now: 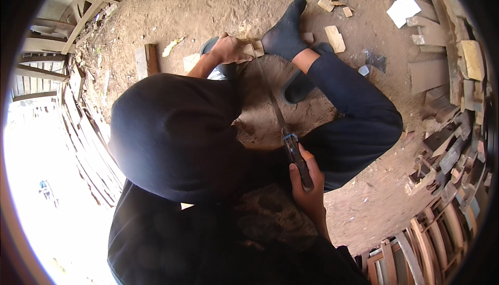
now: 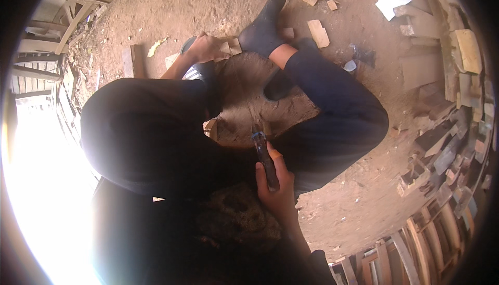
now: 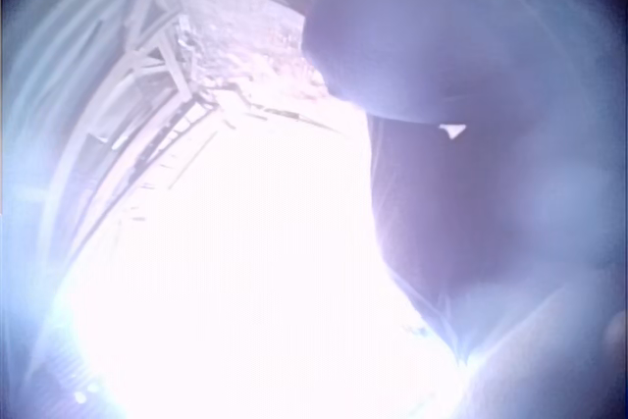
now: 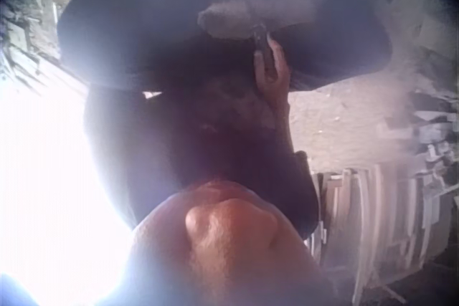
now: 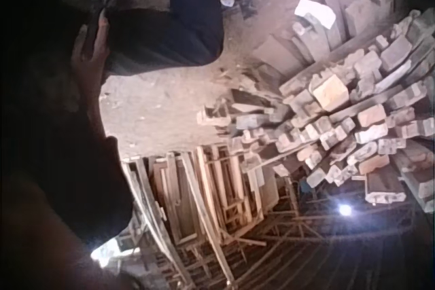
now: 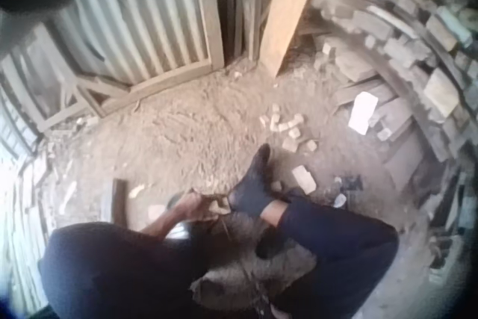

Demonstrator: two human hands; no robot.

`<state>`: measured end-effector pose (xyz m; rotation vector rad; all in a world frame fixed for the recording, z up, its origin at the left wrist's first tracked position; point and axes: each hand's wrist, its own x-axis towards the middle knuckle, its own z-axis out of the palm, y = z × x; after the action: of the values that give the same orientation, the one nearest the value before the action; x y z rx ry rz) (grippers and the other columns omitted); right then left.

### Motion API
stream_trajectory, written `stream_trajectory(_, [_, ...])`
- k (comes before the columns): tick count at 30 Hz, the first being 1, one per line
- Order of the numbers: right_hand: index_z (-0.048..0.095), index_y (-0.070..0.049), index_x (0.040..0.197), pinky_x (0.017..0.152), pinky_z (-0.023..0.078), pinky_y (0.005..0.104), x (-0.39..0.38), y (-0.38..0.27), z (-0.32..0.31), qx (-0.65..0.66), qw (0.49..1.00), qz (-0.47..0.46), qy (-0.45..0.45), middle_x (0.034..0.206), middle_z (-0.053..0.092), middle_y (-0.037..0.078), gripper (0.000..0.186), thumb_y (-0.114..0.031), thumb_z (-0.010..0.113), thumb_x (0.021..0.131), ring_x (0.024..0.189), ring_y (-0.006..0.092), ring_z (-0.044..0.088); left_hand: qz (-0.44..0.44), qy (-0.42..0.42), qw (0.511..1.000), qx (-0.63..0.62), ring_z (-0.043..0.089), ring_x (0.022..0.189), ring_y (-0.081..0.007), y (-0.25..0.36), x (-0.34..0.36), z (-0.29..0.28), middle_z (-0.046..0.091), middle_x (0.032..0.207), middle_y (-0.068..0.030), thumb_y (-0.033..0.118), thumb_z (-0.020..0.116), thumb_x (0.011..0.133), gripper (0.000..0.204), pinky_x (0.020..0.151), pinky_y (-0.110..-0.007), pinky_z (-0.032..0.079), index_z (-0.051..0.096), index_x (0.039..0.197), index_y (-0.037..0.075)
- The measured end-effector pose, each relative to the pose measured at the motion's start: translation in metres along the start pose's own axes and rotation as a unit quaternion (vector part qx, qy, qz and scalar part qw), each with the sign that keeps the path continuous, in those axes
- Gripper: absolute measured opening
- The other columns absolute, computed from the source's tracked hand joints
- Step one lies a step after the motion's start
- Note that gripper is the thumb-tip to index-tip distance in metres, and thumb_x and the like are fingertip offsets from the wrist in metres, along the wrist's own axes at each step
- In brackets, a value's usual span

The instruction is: The person sits on the ground and uses a hand saw to cut a small piece of wood held between their feet. They repeatedly saw back and forth to make a cut through the wood.

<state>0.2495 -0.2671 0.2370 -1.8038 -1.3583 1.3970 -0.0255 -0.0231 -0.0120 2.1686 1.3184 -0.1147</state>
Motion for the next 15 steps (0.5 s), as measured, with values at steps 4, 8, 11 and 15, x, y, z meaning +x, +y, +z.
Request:
stream_trajectory(4, [0.051, 0.0, 0.13, 0.058, 0.042, 0.0209, 0.014, 0.005, 0.007, 0.042, 0.999, 0.016, 0.002, 0.069, 0.056, 0.007, 0.04, -0.01, 0.058, 0.091, 0.062, 0.0055, 0.052, 0.004, 0.117, 0.993, -0.01, 0.055, 0.114, -0.029, -0.014, -0.004, 0.009, 0.065, 0.109, -0.0138, 0.059, 0.066, 0.077, 0.062, 0.102, -0.041, 0.036, 0.063, 0.119, 0.013])
stream_trajectory(8, [0.051, 0.0, 0.129, 0.057, 0.041, 0.0199, 0.019, 0.004, 0.013, 0.036, 0.999, 0.001, 0.012, 0.068, 0.055, 0.006, 0.039, -0.009, 0.057, 0.092, 0.062, 0.0034, 0.051, -0.013, 0.151, 0.987, 0.044, 0.055, 0.112, -0.0303, 0.017, -0.015, 0.006, 0.063, 0.11, -0.0143, 0.055, 0.067, 0.076, 0.061, 0.099, -0.039, 0.041, 0.063, 0.113, 0.006])
stream_trajectory(11, [0.051, 0.0, 0.128, 0.057, 0.042, 0.0209, 0.027, 0.005, 0.014, 0.042, 0.999, 0.018, 0.0, 0.067, 0.056, 0.007, 0.039, -0.009, 0.058, 0.091, 0.061, 0.0043, 0.052, -0.05, 0.094, 0.983, 0.147, 0.056, 0.111, -0.0258, 0.03, -0.016, 0.005, 0.063, 0.108, -0.0121, 0.052, 0.066, 0.079, 0.056, 0.101, -0.041, 0.037, 0.061, 0.11, 0.005])
stream_trajectory(15, [0.051, 0.0, 0.128, 0.057, 0.045, 0.0238, 0.037, 0.008, 0.023, 0.026, 1.0, -0.006, -0.001, 0.067, 0.057, 0.01, 0.04, -0.01, 0.059, 0.091, 0.061, 0.0078, 0.057, -0.088, 0.091, 0.98, 0.152, 0.058, 0.106, -0.0269, 0.02, -0.014, 0.014, 0.064, 0.101, -0.012, 0.05, 0.065, 0.081, 0.051, 0.096, -0.041, 0.037, 0.06, 0.109, 0.008])
